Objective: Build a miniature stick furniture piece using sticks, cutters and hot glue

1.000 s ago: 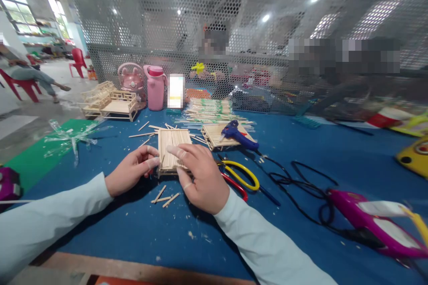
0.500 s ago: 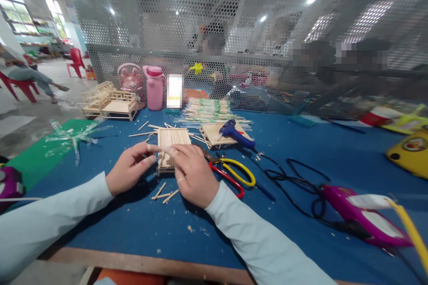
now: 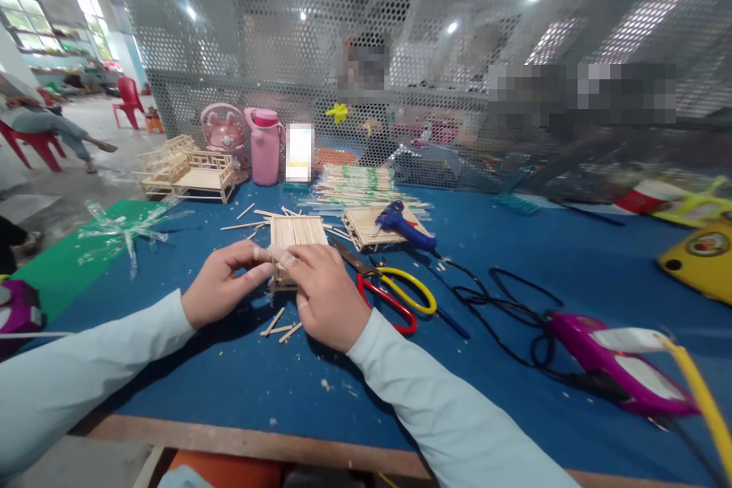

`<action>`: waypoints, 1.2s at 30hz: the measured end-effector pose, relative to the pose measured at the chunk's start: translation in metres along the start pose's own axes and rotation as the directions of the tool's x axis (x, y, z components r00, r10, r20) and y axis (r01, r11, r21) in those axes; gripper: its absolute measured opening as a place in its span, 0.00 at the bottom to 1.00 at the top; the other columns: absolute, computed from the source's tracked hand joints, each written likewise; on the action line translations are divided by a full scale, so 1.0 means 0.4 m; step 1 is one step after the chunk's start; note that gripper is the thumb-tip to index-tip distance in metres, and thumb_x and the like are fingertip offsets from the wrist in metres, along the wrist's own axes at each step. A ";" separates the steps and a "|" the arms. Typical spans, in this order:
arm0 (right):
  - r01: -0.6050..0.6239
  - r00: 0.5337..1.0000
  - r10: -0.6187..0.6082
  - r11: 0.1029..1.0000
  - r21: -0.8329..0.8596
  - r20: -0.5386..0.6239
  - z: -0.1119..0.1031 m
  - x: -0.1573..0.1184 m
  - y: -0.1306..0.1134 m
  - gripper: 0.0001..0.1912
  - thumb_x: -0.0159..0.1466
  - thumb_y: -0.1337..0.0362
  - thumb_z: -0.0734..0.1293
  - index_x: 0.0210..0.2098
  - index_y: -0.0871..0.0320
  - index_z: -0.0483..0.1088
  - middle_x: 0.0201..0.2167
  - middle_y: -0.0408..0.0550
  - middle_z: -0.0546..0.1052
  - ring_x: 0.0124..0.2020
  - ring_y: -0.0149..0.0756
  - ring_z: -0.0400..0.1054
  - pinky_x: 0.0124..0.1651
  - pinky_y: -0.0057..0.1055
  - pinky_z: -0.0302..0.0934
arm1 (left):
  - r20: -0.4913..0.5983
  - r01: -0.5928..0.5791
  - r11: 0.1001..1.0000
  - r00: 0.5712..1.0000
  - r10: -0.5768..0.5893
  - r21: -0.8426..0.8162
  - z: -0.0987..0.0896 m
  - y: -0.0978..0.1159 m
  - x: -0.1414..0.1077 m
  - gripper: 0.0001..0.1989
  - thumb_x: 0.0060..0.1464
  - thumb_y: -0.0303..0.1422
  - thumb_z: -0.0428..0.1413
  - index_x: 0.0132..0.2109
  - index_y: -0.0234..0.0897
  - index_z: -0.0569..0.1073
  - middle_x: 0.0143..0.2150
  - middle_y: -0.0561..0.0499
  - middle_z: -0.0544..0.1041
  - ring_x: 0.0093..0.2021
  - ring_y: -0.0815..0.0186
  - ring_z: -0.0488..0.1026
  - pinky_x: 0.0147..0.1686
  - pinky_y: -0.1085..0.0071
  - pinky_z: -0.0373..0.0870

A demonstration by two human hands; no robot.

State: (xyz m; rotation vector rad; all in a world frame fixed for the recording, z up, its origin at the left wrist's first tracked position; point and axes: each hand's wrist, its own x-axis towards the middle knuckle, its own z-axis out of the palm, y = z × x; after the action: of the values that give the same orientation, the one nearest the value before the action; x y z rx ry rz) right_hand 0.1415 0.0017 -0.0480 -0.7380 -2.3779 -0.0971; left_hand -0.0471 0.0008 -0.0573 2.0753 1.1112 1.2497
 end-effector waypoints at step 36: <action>-0.001 1.000 0.001 1.000 -0.011 -0.022 -0.004 -0.002 -0.004 0.34 0.52 0.78 0.57 0.58 0.55 0.60 0.46 0.54 0.70 0.48 0.44 0.62 0.48 0.45 0.58 | -0.028 -0.118 0.991 0.992 0.120 0.065 0.003 -0.006 0.003 0.08 0.55 0.32 0.54 0.33 0.36 0.77 0.29 0.51 0.76 0.31 0.68 0.70 0.34 0.72 0.65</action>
State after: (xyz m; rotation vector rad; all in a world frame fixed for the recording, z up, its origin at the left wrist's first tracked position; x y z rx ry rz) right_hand 0.1420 -0.0004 -0.0471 -0.7395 -2.3575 -0.1181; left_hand -0.0467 0.0033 -0.0589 2.2042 1.0674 1.3233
